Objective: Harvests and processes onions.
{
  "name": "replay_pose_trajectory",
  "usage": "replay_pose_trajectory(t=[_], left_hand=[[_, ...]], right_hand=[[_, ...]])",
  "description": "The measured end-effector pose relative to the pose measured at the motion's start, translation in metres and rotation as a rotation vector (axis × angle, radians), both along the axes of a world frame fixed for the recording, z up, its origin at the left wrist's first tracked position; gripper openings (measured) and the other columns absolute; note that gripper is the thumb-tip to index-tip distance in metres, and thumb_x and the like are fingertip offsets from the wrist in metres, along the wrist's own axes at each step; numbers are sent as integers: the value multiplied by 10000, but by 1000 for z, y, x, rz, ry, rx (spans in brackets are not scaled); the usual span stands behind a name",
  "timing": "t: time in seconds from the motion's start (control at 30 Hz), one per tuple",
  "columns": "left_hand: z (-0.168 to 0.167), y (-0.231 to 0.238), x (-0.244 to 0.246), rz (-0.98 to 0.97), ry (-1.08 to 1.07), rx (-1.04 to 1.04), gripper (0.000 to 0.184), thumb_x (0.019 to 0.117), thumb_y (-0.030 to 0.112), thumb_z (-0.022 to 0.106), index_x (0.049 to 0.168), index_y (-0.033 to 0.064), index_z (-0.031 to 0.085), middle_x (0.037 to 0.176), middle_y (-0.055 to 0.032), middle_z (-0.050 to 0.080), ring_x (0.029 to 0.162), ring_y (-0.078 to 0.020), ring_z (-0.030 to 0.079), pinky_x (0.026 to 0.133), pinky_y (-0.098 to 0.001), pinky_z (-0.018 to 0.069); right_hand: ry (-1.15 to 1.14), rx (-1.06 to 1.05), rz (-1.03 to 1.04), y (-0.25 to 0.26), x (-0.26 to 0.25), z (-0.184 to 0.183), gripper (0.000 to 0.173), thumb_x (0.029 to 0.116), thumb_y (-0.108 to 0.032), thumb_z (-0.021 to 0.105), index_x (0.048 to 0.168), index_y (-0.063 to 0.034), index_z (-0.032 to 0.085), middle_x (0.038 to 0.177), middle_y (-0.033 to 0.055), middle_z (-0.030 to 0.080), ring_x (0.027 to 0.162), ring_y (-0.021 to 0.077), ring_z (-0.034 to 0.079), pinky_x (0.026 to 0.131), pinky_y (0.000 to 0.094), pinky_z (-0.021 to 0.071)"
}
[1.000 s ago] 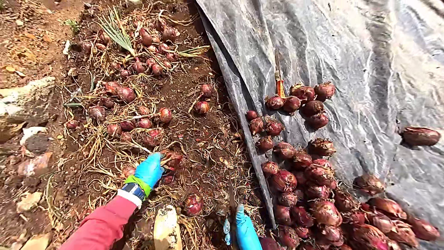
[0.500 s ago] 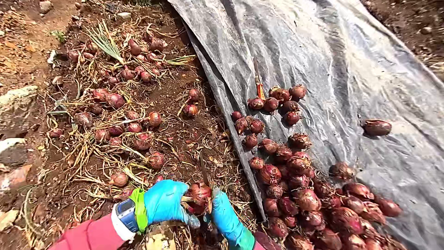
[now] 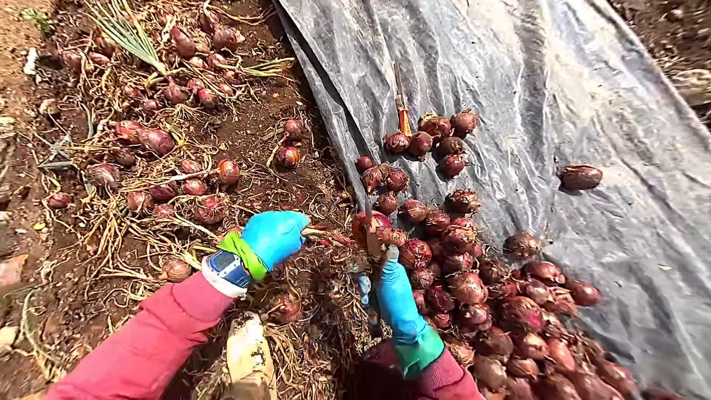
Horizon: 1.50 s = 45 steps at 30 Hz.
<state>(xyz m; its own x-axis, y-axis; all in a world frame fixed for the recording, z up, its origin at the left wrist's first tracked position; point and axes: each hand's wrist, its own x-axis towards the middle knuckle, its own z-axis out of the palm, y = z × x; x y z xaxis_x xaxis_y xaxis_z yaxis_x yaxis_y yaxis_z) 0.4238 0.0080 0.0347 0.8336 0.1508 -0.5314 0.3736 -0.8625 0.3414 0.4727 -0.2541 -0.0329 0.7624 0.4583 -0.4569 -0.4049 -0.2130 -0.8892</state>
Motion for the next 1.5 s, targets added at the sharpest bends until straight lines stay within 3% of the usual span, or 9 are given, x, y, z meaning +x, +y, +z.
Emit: replay_pose_trajectory(t=[0.17, 0.27, 0.37, 0.57, 0.67, 0.77, 1.0, 1.23, 1.5], left_hand=[[-48, -26, -64, -109, 150, 105, 284, 881, 386, 747, 1154, 310, 734, 1128, -2, 706, 1000, -243, 702, 795, -545, 600], [-121, -69, -107, -334, 488, 24, 713, 908, 81, 694, 1555, 257, 453, 1483, -261, 502, 1114, -510, 648, 819, -696, 565], [-149, -58, -120, -216, 507, -34, 748, 848, 202, 765, 1536, 250, 475, 1443, -234, 535, 1133, -481, 648, 840, -689, 567], [-84, -15, -109, 480, 222, -522, 794, 643, 696, 845, 1199, 152, 684, 1027, -18, 754, 991, -141, 727, 904, -422, 611], [-56, -15, -91, 422, 248, -589, 683, 686, 699, 826, 1102, 169, 714, 953, 11, 749, 921, -118, 722, 854, -411, 609], [-33, -35, -61, 267, 290, -396, 809, 623, 783, 803, 1163, 191, 692, 950, 0, 741, 927, -162, 721, 834, -472, 608], [25, -36, -31, 168, -174, -307, 598, 870, 427, 806, 1415, 265, 623, 1293, -5, 706, 1171, -173, 674, 989, -509, 555], [-112, 79, -105, 443, 270, 314, 488, 911, 239, 719, 1368, 115, 600, 1295, -180, 665, 1068, -421, 696, 850, -676, 565], [-93, 109, -109, 364, 244, 37, 475, 813, 496, 831, 1143, 174, 719, 1022, -86, 747, 1003, -296, 712, 883, -602, 566]], right_hand=[[17, -27, -205, -46, 7, -4, 853, 988, -756, 86, 876, -91, 607, 571, 85, 564, 439, 212, 562, 419, 407, 534], [198, -1, -206, -55, -34, -29, 822, 1035, -670, 72, 910, -42, 587, 586, 107, 575, 438, 232, 575, 414, 403, 542], [421, -35, -290, -45, -77, -49, 845, 1034, -665, 44, 954, -10, 572, 580, 132, 573, 430, 259, 578, 396, 418, 539], [568, 2, 117, -13, -130, -75, 791, 1034, -688, 179, 879, -22, 576, 606, 102, 605, 487, 236, 625, 469, 400, 579], [386, 86, 230, 13, -122, -57, 800, 820, -877, 502, 749, -90, 625, 579, 50, 598, 461, 191, 600, 450, 375, 559], [191, 100, 64, 18, -100, -45, 849, 852, -886, 390, 826, -79, 650, 591, 58, 605, 453, 183, 590, 423, 364, 548], [21, 25, -518, 0, 27, 14, 586, 1073, -619, 177, 1163, -200, 577, 684, 1, 572, 485, 141, 526, 431, 359, 484], [-354, -149, -732, 13, 92, 94, 264, 1042, -53, 380, 1241, 38, 527, 1010, 111, 636, 883, 162, 640, 805, 347, 544], [254, -47, -159, 33, 23, -15, 775, 1047, -650, 60, 1002, -75, 578, 623, 108, 596, 484, 260, 602, 452, 444, 557]])
